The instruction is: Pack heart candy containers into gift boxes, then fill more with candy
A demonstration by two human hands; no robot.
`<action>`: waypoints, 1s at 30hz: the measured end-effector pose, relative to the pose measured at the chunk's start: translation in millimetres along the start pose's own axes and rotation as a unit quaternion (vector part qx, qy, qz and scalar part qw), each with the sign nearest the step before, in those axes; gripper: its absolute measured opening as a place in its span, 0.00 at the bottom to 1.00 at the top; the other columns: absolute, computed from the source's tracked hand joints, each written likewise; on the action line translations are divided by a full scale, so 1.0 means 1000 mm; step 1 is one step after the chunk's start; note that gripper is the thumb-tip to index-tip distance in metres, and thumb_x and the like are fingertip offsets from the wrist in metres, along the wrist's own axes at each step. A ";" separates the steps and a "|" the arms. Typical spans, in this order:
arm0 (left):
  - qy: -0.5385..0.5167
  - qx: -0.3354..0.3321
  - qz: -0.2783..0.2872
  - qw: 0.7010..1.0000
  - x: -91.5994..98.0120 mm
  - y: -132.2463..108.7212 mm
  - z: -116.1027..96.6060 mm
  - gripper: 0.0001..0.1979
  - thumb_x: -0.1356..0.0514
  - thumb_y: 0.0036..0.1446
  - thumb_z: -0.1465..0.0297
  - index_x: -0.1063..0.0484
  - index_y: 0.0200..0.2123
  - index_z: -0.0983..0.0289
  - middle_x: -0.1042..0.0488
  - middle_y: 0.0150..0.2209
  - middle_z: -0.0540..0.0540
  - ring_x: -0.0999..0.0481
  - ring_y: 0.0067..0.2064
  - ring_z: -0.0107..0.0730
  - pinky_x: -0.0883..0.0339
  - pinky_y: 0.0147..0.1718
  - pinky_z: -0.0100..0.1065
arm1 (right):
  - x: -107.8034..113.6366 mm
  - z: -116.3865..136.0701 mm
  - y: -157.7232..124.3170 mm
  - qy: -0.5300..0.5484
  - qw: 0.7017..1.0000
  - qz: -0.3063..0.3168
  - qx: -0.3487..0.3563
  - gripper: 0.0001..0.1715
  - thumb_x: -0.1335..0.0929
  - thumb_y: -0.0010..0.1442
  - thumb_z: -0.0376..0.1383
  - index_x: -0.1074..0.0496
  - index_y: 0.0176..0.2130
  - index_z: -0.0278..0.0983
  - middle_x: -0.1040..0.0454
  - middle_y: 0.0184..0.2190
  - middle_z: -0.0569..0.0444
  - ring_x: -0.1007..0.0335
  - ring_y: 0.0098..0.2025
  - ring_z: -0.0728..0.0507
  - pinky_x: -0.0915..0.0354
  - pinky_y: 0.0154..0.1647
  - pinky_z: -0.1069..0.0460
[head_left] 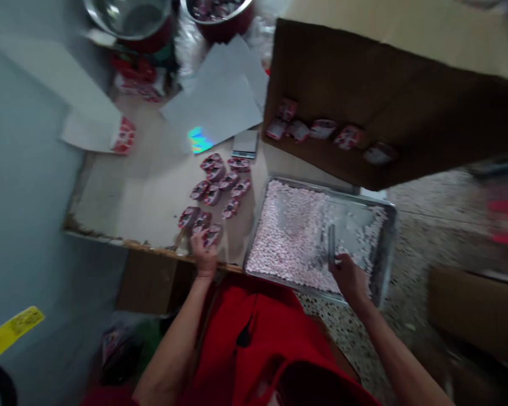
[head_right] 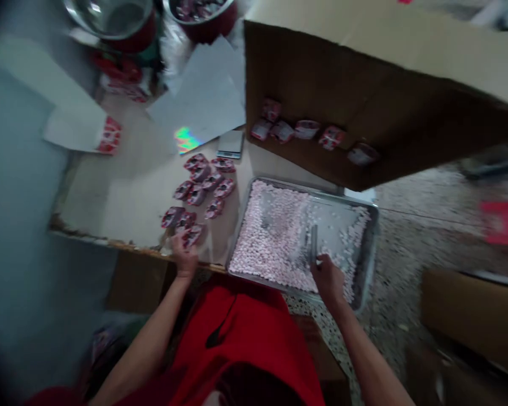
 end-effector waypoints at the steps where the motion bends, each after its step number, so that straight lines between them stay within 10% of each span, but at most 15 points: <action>1: 0.015 0.022 -0.001 1.000 0.000 0.002 0.017 0.18 0.41 0.58 0.70 0.27 0.52 0.65 0.27 0.47 0.64 0.26 0.53 0.50 0.30 0.58 0.55 | 0.000 0.000 0.003 -0.043 0.999 -0.002 0.004 0.16 0.32 0.63 0.37 0.24 0.49 0.34 0.19 0.28 0.47 0.25 0.28 0.42 0.47 0.28 0.52; 4: 0.070 0.041 -0.006 0.997 0.000 -0.001 0.030 0.26 0.37 0.59 0.64 0.29 0.59 0.64 0.30 0.56 0.67 0.31 0.61 0.56 0.37 0.64 0.62 | -0.008 -0.007 0.006 -0.101 0.995 0.012 0.016 0.12 0.34 0.66 0.31 0.25 0.48 0.34 0.20 0.32 0.46 0.28 0.30 0.44 0.52 0.30 0.51; 8: 0.076 -0.109 0.026 0.991 -0.021 -0.026 -0.046 0.28 0.35 0.62 0.63 0.31 0.65 0.55 0.32 0.63 0.63 0.35 0.67 0.58 0.43 0.69 0.64 | -0.026 -0.010 -0.003 -0.027 0.999 0.001 0.022 0.08 0.35 0.66 0.29 0.27 0.40 0.37 0.23 0.29 0.48 0.33 0.29 0.45 0.53 0.30 0.50; 12: -0.096 -0.260 0.221 0.935 -0.139 -0.073 -0.142 0.26 0.45 0.69 0.69 0.36 0.69 0.51 0.27 0.63 0.59 0.30 0.67 0.48 0.30 0.64 0.54 | -0.051 0.009 -0.010 -0.016 1.000 -0.013 0.010 0.07 0.35 0.66 0.29 0.28 0.39 0.38 0.22 0.30 0.47 0.29 0.29 0.44 0.52 0.29 0.51; 16: -0.149 -0.277 0.288 0.905 -0.254 -0.090 -0.195 0.33 0.47 0.70 0.67 0.50 0.76 0.55 0.40 0.73 0.64 0.44 0.75 0.53 0.35 0.68 0.61 | -0.077 0.043 0.003 0.007 1.000 -0.015 -0.007 0.10 0.37 0.65 0.28 0.28 0.40 0.40 0.19 0.33 0.48 0.23 0.33 0.41 0.48 0.29 0.52; 21: -0.174 -0.232 0.328 0.899 -0.280 -0.097 -0.219 0.32 0.49 0.71 0.68 0.50 0.76 0.49 0.38 0.72 0.59 0.37 0.72 0.46 0.33 0.68 0.57 | -0.079 0.068 0.023 0.175 0.983 -0.029 -0.045 0.11 0.39 0.68 0.37 0.28 0.39 0.42 0.19 0.32 0.46 0.22 0.31 0.37 0.42 0.29 0.50; 26: -0.158 -0.335 0.292 0.882 -0.290 -0.004 -0.303 0.26 0.46 0.69 0.72 0.32 0.67 0.49 0.27 0.63 0.57 0.31 0.67 0.49 0.36 0.67 0.59 | -0.064 0.062 0.029 0.371 0.925 -0.074 -0.021 0.10 0.38 0.62 0.40 0.28 0.40 0.45 0.23 0.28 0.51 0.25 0.31 0.37 0.35 0.33 0.48; 30: -0.131 -0.430 0.234 0.862 -0.375 0.125 -0.419 0.26 0.42 0.59 0.79 0.28 0.61 0.63 0.28 0.60 0.66 0.32 0.66 0.56 0.42 0.68 0.61 | -0.063 0.046 0.022 0.455 0.887 -0.074 -0.028 0.10 0.36 0.58 0.41 0.29 0.39 0.43 0.29 0.24 0.56 0.31 0.27 0.40 0.38 0.31 0.49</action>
Point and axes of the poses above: each hand's wrist, its own y-axis towards the middle knuckle, its own x-axis out of the back of the hand, z = x × y, the point moved 10 cm from there along y, towards the middle knuckle
